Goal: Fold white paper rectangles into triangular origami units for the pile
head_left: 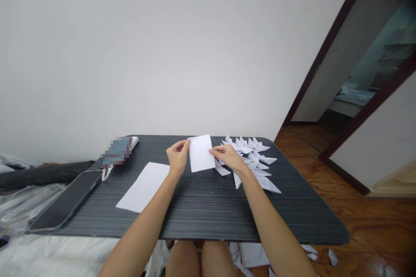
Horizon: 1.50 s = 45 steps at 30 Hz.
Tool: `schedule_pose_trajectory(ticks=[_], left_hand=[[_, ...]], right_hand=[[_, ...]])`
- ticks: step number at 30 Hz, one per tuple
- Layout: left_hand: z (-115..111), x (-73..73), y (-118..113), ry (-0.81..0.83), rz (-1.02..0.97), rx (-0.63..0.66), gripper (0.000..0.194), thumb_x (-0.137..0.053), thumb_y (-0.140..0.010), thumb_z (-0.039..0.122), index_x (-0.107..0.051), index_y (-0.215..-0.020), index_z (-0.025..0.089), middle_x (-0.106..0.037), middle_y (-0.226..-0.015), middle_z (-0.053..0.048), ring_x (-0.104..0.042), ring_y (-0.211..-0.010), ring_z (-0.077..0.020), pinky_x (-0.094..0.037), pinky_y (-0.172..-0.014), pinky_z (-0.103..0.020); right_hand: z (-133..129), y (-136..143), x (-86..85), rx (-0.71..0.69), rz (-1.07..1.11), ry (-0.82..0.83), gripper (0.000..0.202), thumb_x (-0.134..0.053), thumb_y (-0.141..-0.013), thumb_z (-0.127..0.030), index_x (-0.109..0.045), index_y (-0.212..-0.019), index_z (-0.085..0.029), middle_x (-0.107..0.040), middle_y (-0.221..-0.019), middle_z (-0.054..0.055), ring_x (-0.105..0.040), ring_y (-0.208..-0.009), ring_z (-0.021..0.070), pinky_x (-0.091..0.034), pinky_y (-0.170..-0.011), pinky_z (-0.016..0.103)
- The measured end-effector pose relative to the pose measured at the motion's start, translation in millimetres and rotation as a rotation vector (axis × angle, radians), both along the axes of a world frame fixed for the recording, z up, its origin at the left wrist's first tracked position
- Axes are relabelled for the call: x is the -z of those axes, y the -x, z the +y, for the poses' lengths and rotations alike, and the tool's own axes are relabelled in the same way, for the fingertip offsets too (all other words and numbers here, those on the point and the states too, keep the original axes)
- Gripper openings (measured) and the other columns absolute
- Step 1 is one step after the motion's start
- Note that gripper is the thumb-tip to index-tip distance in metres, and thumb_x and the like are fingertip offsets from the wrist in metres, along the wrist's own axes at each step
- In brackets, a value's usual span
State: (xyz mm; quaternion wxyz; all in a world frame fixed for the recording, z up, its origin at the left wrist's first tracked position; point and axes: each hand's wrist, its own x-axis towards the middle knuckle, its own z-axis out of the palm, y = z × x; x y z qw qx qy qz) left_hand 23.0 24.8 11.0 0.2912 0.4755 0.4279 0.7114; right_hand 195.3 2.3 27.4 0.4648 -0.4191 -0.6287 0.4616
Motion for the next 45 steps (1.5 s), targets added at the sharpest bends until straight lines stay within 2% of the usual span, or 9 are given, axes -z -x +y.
schedule_pose_trajectory(ticks=[5,8,14,21,26,32,36,40,45], left_hand=[[-4.8,-1.7,-2.3,0.051,0.071,0.233,0.031,-0.063,-0.063,0.033,-0.064,-0.084,0.011,-0.065,-0.064,-0.004,-0.057,-0.055,-0.0123,-0.047,-0.051,-0.023],[-7.5,-5.2,0.1,0.106,0.195,0.367,0.026,-0.064,-0.062,0.032,-0.065,-0.076,0.010,-0.063,-0.055,-0.003,-0.055,-0.046,-0.0115,-0.045,-0.046,-0.022],[-12.9,-13.1,4.3,0.073,0.209,0.381,0.022,-0.064,-0.062,0.029,-0.067,-0.075,0.011,-0.067,-0.066,-0.005,-0.058,-0.055,-0.0140,-0.048,-0.052,-0.024],[-13.9,-18.4,12.0,0.040,0.127,0.592,0.009,-0.059,-0.063,0.019,-0.067,-0.065,0.015,-0.064,-0.061,-0.003,-0.057,-0.052,-0.0126,-0.048,-0.054,-0.026],[-16.8,-20.0,12.2,0.058,0.298,0.590,0.011,-0.055,-0.066,0.023,-0.061,-0.062,0.014,-0.061,-0.058,-0.003,-0.057,-0.051,-0.0135,-0.047,-0.055,-0.027],[-18.1,-13.4,2.7,-0.050,0.534,0.516,0.022,-0.059,-0.067,0.027,-0.054,-0.084,0.016,-0.064,-0.083,-0.006,-0.060,-0.078,-0.0161,-0.048,-0.071,-0.029],[-13.9,-3.9,-1.8,-0.022,0.510,0.526,0.021,-0.056,-0.070,0.029,-0.058,-0.086,0.015,-0.064,-0.080,-0.007,-0.061,-0.074,-0.0163,-0.047,-0.072,-0.029],[-14.1,-3.1,-3.8,-0.018,0.379,0.433,0.022,-0.058,-0.068,0.030,-0.060,-0.084,0.014,-0.065,-0.080,-0.007,-0.061,-0.073,-0.0170,-0.048,-0.069,-0.027],[-18.1,-5.7,-5.0,-0.030,0.379,0.387,0.021,-0.058,-0.068,0.031,-0.061,-0.083,0.015,-0.065,-0.079,-0.007,-0.061,-0.073,-0.0177,-0.049,-0.071,-0.029]], right_hand=[[1.0,0.8,0.3,0.134,0.061,0.027,0.022,-0.062,-0.061,-0.033,-0.062,-0.060,-0.010,-0.054,-0.049,-0.002,-0.043,-0.044,0.0071,-0.033,-0.044,0.021],[2.4,-2.0,-0.2,0.178,0.090,0.020,0.023,-0.062,-0.060,-0.033,-0.062,-0.058,-0.010,-0.050,-0.043,-0.003,-0.040,-0.040,0.0067,-0.031,-0.041,0.021],[5.4,-3.8,3.0,0.064,0.330,0.067,0.024,-0.066,-0.057,-0.030,-0.065,-0.075,-0.014,-0.060,-0.056,0.000,-0.048,-0.046,0.0087,-0.037,-0.047,0.023],[1.4,-5.5,-0.9,-0.034,0.443,0.025,0.008,-0.058,-0.062,-0.021,-0.065,-0.062,-0.016,-0.060,-0.062,0.000,-0.050,-0.057,0.0091,-0.038,-0.054,0.021],[0.7,-5.2,-0.4,0.003,0.200,-0.118,0.018,-0.055,-0.068,-0.029,-0.063,-0.077,-0.015,-0.062,-0.078,0.004,-0.053,-0.067,0.0125,-0.040,-0.059,0.023],[-6.6,1.3,-1.2,0.098,-0.228,-0.407,0.036,-0.049,-0.074,-0.024,-0.054,-0.110,-0.021,-0.059,-0.078,0.001,-0.047,-0.061,0.0103,-0.039,-0.062,0.024],[-9.2,7.7,-3.8,0.072,-0.077,-0.383,0.052,-0.055,-0.069,-0.024,-0.043,-0.120,-0.022,-0.058,-0.078,0.000,-0.051,-0.065,0.0105,-0.041,-0.062,0.024],[-6.1,6.8,-7.0,0.122,0.170,-0.251,0.050,-0.063,-0.061,-0.028,-0.050,-0.108,-0.016,-0.057,-0.083,0.004,-0.054,-0.064,0.0118,-0.044,-0.054,0.023],[-3.3,2.8,-7.9,0.226,0.156,-0.191,0.026,-0.062,-0.062,-0.035,-0.060,-0.074,-0.012,-0.061,-0.071,0.005,-0.048,-0.044,0.0077,-0.043,-0.045,0.024]])
